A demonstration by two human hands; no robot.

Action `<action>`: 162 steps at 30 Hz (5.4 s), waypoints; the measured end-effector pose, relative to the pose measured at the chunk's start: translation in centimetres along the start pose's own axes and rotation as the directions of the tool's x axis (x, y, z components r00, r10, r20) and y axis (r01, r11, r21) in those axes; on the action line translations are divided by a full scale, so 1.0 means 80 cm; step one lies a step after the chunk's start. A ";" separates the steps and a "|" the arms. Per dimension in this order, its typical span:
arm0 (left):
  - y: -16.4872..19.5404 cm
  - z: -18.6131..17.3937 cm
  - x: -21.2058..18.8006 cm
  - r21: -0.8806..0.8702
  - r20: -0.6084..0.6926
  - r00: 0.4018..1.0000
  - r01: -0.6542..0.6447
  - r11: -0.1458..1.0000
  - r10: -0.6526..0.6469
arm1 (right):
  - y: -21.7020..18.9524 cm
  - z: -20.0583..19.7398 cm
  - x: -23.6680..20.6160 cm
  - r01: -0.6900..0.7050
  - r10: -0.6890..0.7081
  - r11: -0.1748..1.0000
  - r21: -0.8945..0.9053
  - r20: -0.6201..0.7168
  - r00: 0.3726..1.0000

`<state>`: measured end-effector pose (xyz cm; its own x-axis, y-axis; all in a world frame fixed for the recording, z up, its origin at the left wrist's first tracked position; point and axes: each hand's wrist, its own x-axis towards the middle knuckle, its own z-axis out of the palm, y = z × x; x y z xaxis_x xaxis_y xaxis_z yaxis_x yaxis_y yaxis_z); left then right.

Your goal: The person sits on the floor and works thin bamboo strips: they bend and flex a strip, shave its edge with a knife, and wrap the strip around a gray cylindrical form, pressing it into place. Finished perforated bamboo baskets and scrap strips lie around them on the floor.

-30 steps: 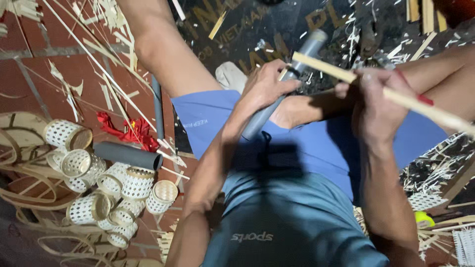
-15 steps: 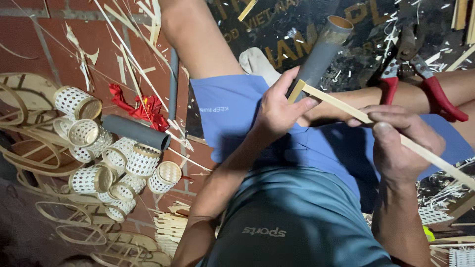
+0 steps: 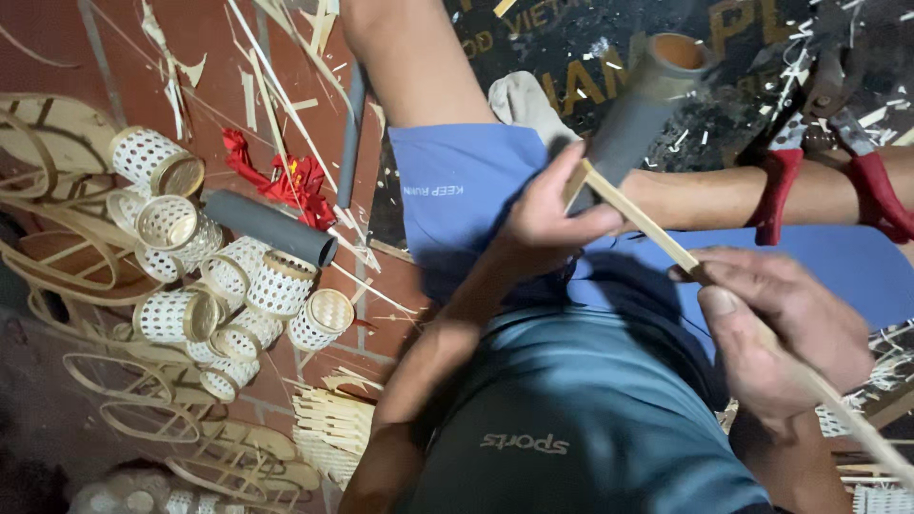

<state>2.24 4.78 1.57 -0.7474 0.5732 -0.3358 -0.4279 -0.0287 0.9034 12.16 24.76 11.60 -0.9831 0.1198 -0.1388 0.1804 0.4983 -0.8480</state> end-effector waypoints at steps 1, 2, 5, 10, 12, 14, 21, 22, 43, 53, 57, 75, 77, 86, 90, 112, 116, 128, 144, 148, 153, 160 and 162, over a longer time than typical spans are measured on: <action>-0.008 -0.004 -0.004 -0.034 0.013 1.000 0.018 0.999 -0.018 | 0.001 0.001 -0.001 0.044 -0.037 0.995 0.090 -0.072 0.997; -0.016 -0.008 -0.008 -0.065 0.026 0.999 0.037 0.997 -0.035 | 0.002 0.002 -0.002 0.061 -0.043 0.986 0.153 -0.117 0.992; -0.040 -0.005 -0.014 -0.260 0.036 0.999 0.030 0.965 -0.022 | 0.007 0.006 -0.013 0.060 -0.017 0.968 0.245 -0.176 0.984; -0.062 0.013 -0.015 0.032 -0.160 0.987 0.034 0.999 -0.028 | 0.008 0.001 -0.029 -0.003 0.027 0.984 0.180 -0.132 0.991; -0.064 0.018 -0.013 0.127 -0.173 0.985 0.037 0.991 -0.015 | 0.010 -0.002 -0.025 -0.050 0.083 0.956 0.288 -0.105 0.991; -0.063 0.021 -0.009 0.066 -0.187 0.981 0.072 0.995 -0.058 | 0.014 -0.001 -0.015 -0.085 0.134 0.874 0.478 -0.071 0.988; -0.055 0.028 0.009 -0.345 -0.072 0.980 0.150 0.927 -0.186 | 0.020 0.007 0.002 0.128 -0.025 0.933 0.336 -0.294 0.956; -0.055 0.027 0.012 -0.340 -0.089 0.978 0.149 0.928 -0.190 | 0.019 0.007 0.001 0.089 0.016 0.938 0.335 -0.297 0.955; -0.055 -0.016 0.001 -0.511 0.095 0.976 0.216 0.832 -0.195 | 0.060 0.016 -0.036 -0.083 0.238 0.867 0.492 -0.262 0.935; 0.000 -0.019 -0.011 -0.495 0.272 0.957 0.230 0.838 -0.102 | 0.142 0.033 -0.014 0.102 0.241 0.614 0.782 -0.309 0.920; 0.013 -0.020 -0.011 -0.538 0.395 0.918 0.204 0.818 0.031 | 0.150 0.043 0.025 0.160 0.174 0.530 0.833 -0.292 0.940; 0.029 0.003 0.017 -0.650 0.659 0.714 0.381 0.657 0.237 | -0.008 0.085 0.195 -0.275 -0.943 0.113 0.955 0.190 0.273; 0.049 -0.008 0.016 -0.520 0.722 0.665 0.338 0.784 0.192 | -0.029 0.059 0.209 -0.208 -0.824 0.392 0.896 0.442 0.355; 0.106 -0.042 0.080 0.907 0.307 0.850 -0.397 0.138 0.428 | -0.042 -0.031 0.142 0.379 -0.354 0.918 0.114 -0.194 0.915; 0.082 -0.033 0.094 0.952 0.299 0.823 -0.292 -0.093 0.482 | -0.040 -0.019 0.084 0.259 -0.235 0.963 0.070 -0.246 0.940; 0.013 -0.016 0.012 -0.137 0.223 0.972 0.104 0.985 -0.071 | 0.025 -0.055 0.006 -0.005 0.040 0.962 -0.272 0.123 0.992; 0.006 -0.010 -0.018 -0.324 0.392 0.904 0.306 0.895 -0.167 | 0.085 -0.070 0.002 0.049 0.021 0.960 -0.276 0.244 0.969; -0.011 0.019 -0.009 -0.468 0.697 0.717 0.437 0.768 0.017 | 0.107 0.000 0.126 0.438 -0.683 0.599 0.670 0.142 0.717; 0.061 -0.008 0.063 0.924 0.334 0.813 -0.381 0.003 0.477 | 0.050 0.027 0.105 -0.014 0.319 0.652 0.758 -0.257 0.912; 0.040 0.018 0.071 0.934 0.346 0.776 -0.340 -0.111 0.527 | 0.049 0.064 0.101 0.111 0.249 0.484 0.868 -0.258 0.934; 0.034 0.013 0.070 0.932 0.305 0.842 -0.360 0.043 0.445 | 0.077 0.064 0.103 -0.032 0.291 0.519 0.854 -0.142 0.946; 0.030 0.005 0.044 0.440 0.209 0.967 -0.226 0.869 0.146 | 0.076 0.050 0.092 0.001 0.223 0.484 0.875 -0.125 0.967; 0.021 0.006 0.043 0.175 0.270 0.956 -0.168 0.970 0.117 | 0.068 0.047 0.094 0.008 0.156 0.516 0.857 -0.103 0.982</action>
<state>-0.83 7.12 2.06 -0.6274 0.7654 -0.1434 -0.2008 0.0189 0.9794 5.66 25.11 4.02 -0.9341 0.2840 -0.2161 0.0576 -0.4776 -0.8767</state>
